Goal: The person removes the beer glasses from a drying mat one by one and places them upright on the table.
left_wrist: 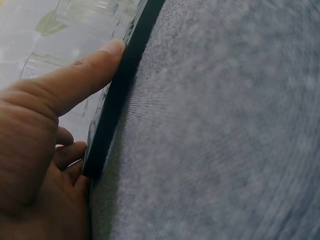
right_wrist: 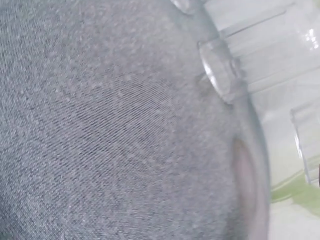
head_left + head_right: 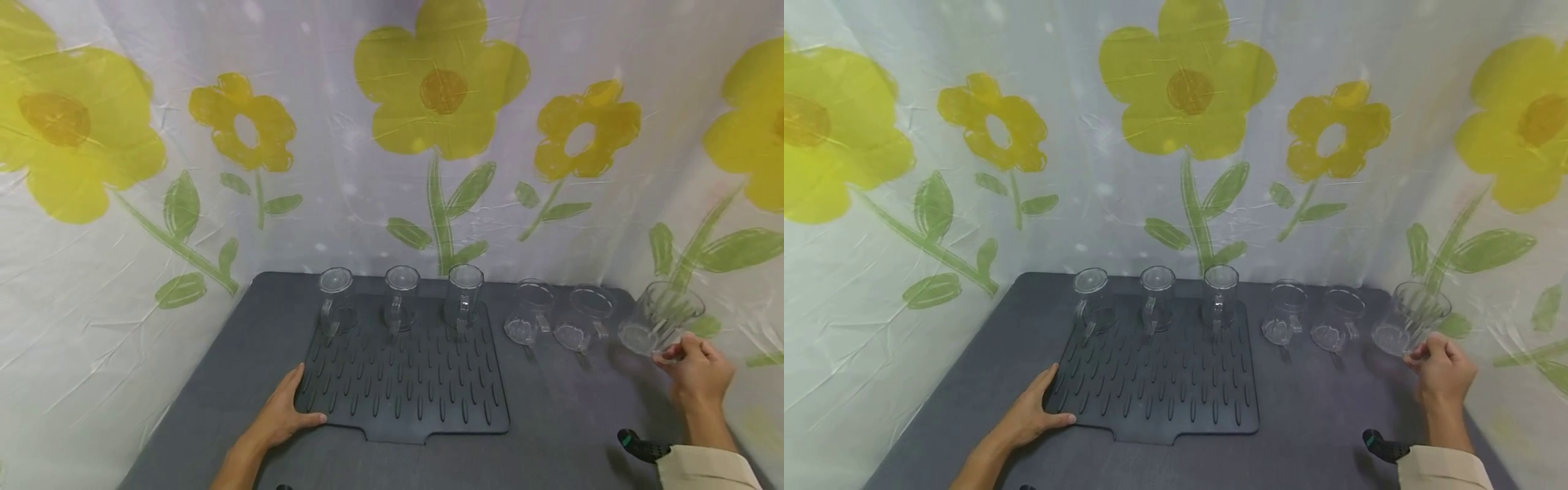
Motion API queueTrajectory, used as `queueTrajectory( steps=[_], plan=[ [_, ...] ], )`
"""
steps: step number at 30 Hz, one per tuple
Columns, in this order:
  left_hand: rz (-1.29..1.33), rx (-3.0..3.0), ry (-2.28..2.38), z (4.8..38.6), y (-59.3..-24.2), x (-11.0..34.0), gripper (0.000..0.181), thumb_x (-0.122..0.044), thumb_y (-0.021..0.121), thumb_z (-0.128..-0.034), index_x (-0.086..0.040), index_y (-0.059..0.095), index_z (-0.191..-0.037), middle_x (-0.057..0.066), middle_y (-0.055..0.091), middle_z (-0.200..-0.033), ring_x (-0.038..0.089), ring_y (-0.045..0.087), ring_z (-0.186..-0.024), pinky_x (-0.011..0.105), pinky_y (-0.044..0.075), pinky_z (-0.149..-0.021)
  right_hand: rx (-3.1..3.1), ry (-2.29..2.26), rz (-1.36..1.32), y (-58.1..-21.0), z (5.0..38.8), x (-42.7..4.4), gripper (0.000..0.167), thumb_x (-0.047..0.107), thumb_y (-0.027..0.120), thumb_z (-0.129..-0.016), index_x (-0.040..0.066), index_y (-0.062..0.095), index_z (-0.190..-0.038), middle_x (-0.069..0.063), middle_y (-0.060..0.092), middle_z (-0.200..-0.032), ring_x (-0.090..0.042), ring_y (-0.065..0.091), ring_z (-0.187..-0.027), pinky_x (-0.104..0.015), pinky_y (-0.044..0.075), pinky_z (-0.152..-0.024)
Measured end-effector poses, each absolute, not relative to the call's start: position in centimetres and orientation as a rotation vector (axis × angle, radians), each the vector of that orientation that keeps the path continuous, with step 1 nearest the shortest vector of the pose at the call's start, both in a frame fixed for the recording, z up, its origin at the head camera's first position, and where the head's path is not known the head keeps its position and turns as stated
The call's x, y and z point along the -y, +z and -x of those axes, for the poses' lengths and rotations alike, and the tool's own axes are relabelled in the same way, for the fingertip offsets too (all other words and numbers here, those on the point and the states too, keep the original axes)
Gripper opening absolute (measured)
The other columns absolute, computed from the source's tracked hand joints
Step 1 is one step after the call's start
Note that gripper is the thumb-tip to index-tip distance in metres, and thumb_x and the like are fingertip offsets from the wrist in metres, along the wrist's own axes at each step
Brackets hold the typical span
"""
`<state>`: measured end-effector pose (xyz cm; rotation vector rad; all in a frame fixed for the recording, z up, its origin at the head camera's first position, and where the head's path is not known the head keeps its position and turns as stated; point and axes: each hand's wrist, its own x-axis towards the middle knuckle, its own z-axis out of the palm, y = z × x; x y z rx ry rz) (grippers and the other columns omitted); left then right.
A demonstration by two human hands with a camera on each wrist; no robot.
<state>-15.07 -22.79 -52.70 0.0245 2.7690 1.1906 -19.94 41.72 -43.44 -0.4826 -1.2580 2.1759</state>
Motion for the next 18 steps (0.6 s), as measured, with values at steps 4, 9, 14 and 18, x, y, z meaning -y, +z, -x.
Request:
queueTrajectory(
  steps=[4,9,14,18],
  plan=[
    [-0.022,-2.771,1.189,15.1,-52.7,22.8,0.124,-0.042,0.089,-0.0642,0.005,0.016,-0.151,0.032,0.017,-0.152,0.050,0.018,-0.137,0.065,0.025,-0.103,1.256,2.180,0.536,-44.1,20.4,-42.0,0.030,-0.001,0.053,-0.096,-0.005,0.063,-0.068,-0.009,0.055,-0.055,-0.017,0.055,-0.044,-0.031,0.050,-0.036],
    [-0.028,-2.777,1.193,15.1,-52.6,22.8,0.123,-0.040,0.090,-0.0641,0.006,0.016,-0.151,0.032,0.018,-0.152,0.050,0.018,-0.137,0.064,0.024,-0.104,1.302,2.188,0.579,-45.0,20.8,-42.3,0.032,0.000,0.050,-0.097,-0.004,0.062,-0.067,-0.008,0.055,-0.058,-0.017,0.054,-0.047,-0.032,0.051,-0.037],
    [-0.026,-2.772,1.196,15.0,-52.6,22.7,0.123,-0.041,0.089,-0.0643,0.006,0.016,-0.151,0.032,0.018,-0.152,0.050,0.018,-0.137,0.064,0.024,-0.104,1.333,2.202,0.634,-46.0,21.0,-42.6,0.034,0.003,0.051,-0.098,-0.001,0.061,-0.066,-0.007,0.055,-0.057,-0.016,0.054,-0.045,-0.033,0.051,-0.037],
    [-0.029,-2.779,1.208,15.0,-52.7,22.7,0.122,-0.041,0.089,-0.0645,0.006,0.017,-0.151,0.032,0.018,-0.152,0.049,0.019,-0.137,0.064,0.024,-0.104,1.316,2.224,0.658,-46.5,21.1,-42.6,0.035,0.005,0.052,-0.099,0.000,0.061,-0.066,-0.007,0.055,-0.056,-0.015,0.054,-0.045,-0.034,0.051,-0.036]
  ],
)
